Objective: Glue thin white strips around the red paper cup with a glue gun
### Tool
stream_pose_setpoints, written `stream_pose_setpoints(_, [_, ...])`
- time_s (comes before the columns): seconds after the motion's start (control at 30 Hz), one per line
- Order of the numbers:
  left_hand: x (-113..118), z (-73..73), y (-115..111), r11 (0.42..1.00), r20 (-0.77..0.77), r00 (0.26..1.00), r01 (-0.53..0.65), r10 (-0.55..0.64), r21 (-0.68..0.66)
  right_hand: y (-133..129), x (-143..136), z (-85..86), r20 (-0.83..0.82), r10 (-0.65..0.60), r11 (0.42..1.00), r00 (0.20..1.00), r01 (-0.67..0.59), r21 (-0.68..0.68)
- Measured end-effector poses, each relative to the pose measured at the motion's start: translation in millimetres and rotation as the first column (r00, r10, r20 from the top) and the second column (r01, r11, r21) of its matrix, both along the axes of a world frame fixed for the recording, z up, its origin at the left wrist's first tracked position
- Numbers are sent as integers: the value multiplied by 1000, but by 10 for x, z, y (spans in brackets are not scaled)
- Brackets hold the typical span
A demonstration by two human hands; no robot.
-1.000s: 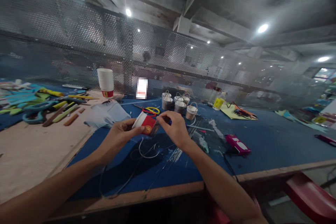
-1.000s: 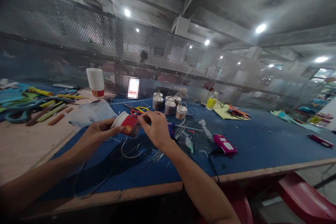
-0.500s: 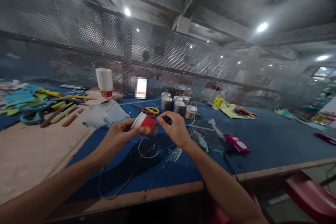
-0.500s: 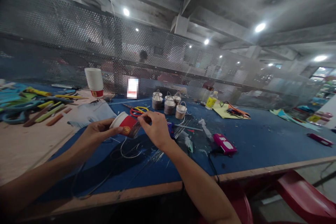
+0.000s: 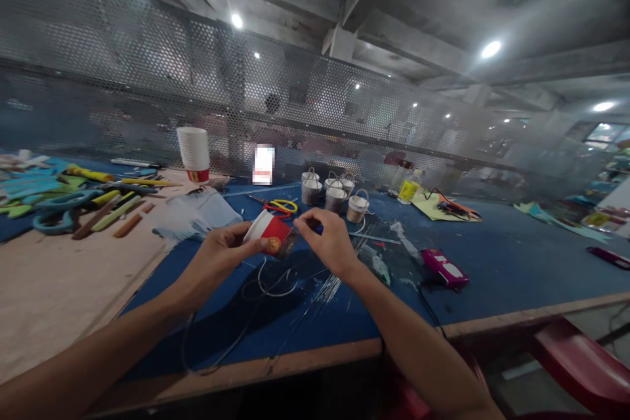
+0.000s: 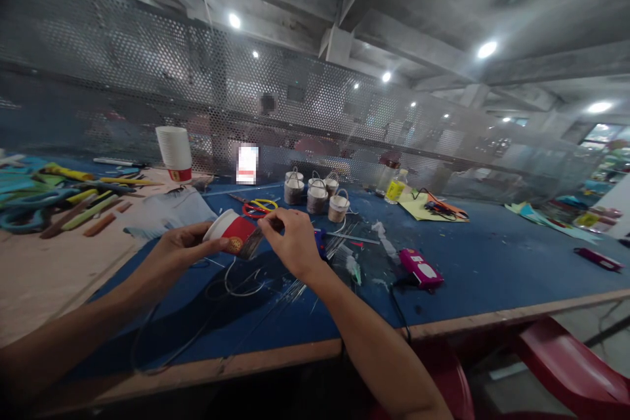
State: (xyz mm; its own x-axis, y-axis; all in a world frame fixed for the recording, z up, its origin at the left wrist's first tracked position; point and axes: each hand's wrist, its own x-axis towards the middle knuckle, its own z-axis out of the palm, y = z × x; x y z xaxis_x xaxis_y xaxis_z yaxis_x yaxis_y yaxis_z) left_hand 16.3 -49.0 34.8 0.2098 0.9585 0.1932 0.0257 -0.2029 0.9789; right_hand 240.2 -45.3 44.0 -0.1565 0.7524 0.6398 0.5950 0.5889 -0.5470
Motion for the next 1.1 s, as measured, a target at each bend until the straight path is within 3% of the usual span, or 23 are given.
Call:
stream_pose_setpoints(0.37, [21,53,-35,999,30,999,18,-17,-36,8,3,-3,3,3,1000,1000,-3,-29])
stream_pose_setpoints(0.73, [-8,-19,24,997,77,995,61,-58,-45,20,12,-30,-26,36,996,999,-38,-77])
stream_pose_setpoints(1.1, [-41,-65,47,995,11,995,103,-103,0,7,6,-38,-49,43,989,998,-50,-142])
